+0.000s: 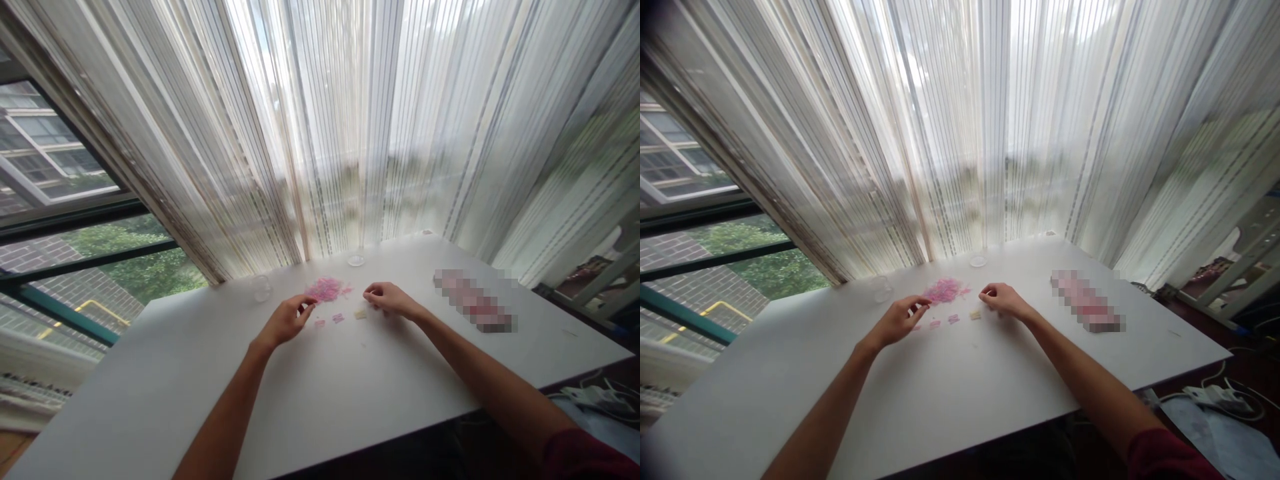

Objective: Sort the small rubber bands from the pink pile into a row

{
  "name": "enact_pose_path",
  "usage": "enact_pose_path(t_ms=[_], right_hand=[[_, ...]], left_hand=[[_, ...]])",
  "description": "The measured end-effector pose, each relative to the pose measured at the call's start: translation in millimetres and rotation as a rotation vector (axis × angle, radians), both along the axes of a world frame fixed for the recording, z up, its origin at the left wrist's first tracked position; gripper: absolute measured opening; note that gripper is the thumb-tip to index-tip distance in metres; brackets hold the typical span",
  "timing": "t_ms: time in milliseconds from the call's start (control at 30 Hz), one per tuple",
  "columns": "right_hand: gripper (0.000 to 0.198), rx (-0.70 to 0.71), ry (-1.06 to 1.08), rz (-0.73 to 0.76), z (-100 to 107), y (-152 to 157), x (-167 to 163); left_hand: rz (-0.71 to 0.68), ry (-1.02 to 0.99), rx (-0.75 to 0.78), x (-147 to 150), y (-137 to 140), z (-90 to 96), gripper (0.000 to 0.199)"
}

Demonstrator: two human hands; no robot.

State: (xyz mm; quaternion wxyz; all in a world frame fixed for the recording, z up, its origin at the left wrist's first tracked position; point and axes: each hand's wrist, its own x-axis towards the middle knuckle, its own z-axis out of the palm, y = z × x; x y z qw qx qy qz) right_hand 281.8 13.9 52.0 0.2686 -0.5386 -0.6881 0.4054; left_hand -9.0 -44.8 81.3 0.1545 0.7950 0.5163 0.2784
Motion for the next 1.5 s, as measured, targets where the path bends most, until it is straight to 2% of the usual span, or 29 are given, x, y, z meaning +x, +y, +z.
enact_pose_path(t_ms=[67,167,233,333,600,800,1033,1300,1433,1500], right_hand=[[0.022,0.064,0.007,-0.017,0,8,-1],[0.025,0.261,0.032,-0.093,-9,15,-2],[0.03,0.345,0.026,-0.135,-16,15,-2],[0.032,0.42,0.028,-0.089,-24,10,-2],[0.033,0.442,0.05,-0.072,-24,9,-3],[0.033,0.438,0.043,-0.066,-25,10,-3],[0.033,0.439,0.037,-0.063,-22,9,-2],[0.032,0.443,0.042,-0.063,-24,11,-4],[0.031,0.46,0.053,-0.06,-25,10,-5],[0.029,0.489,0.061,-0.044,-25,8,-6]], left_hand=[[0.063,0.102,-0.02,-11,22,4.4,0.027],[0.213,0.286,-0.09,-24,49,3.6,0.03],[0.246,0.336,-0.129,-28,60,1.0,0.028],[0.256,0.393,-0.169,-28,68,-1.5,0.023],[0.294,0.535,-0.175,-19,66,-0.7,0.019],[0.297,0.566,-0.145,-18,65,-0.2,0.019],[0.321,0.489,-0.11,-21,67,3.9,0.019],[0.277,0.233,-0.027,-18,66,8.9,0.016],[0.268,0.101,0.019,-4,46,12.8,0.019],[0.216,-0.084,0.037,4,26,11.1,0.017]])
